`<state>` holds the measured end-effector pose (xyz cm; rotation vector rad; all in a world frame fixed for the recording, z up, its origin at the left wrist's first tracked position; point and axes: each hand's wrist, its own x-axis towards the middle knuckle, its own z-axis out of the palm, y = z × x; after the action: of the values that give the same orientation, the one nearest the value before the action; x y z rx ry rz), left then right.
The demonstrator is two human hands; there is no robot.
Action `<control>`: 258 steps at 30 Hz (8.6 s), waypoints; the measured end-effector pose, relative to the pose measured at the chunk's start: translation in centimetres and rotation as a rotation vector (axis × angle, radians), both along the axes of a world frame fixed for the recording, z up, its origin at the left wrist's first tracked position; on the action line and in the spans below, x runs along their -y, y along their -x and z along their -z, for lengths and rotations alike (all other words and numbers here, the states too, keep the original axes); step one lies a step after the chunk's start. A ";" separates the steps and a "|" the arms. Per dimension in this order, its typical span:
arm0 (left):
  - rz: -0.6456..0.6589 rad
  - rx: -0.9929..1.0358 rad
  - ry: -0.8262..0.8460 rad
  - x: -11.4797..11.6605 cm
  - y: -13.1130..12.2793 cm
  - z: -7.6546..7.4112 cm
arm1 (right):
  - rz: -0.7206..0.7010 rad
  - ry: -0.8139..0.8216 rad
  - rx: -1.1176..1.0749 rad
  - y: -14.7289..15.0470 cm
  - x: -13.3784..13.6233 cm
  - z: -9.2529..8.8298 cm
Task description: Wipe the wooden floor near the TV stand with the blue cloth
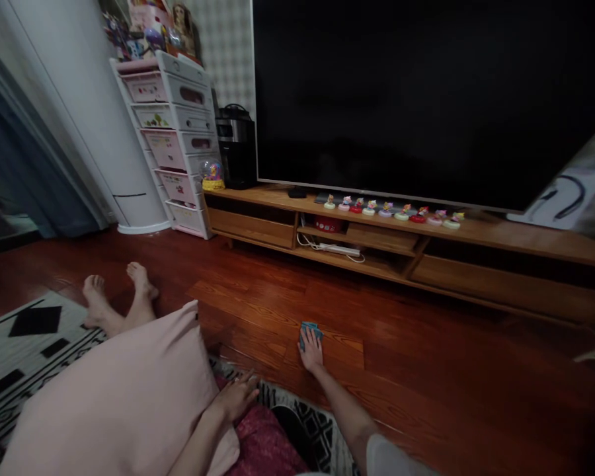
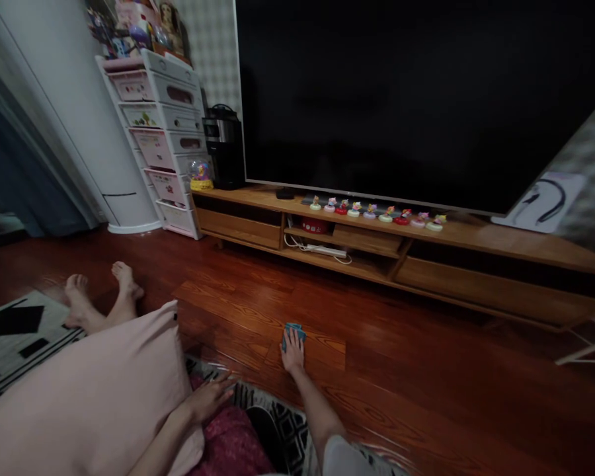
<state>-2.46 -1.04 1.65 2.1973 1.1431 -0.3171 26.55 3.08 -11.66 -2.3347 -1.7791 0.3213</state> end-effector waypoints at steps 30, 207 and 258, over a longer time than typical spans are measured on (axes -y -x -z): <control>-0.021 -0.001 0.000 0.4 -0.3 -0.7 | -0.273 0.012 -0.067 2.8 5.2 1.5; -0.006 -0.021 -0.012 0.4 -0.2 -0.6 | -0.319 -0.042 -0.045 5.1 2.7 0.3; -0.034 0.040 -0.007 0.1 0.0 0.2 | -0.235 0.052 -0.083 5.9 -0.8 0.4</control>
<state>-2.46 -1.17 1.45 2.1781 1.1593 -0.2538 20.67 3.89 -12.02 -2.1131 -2.0288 0.4964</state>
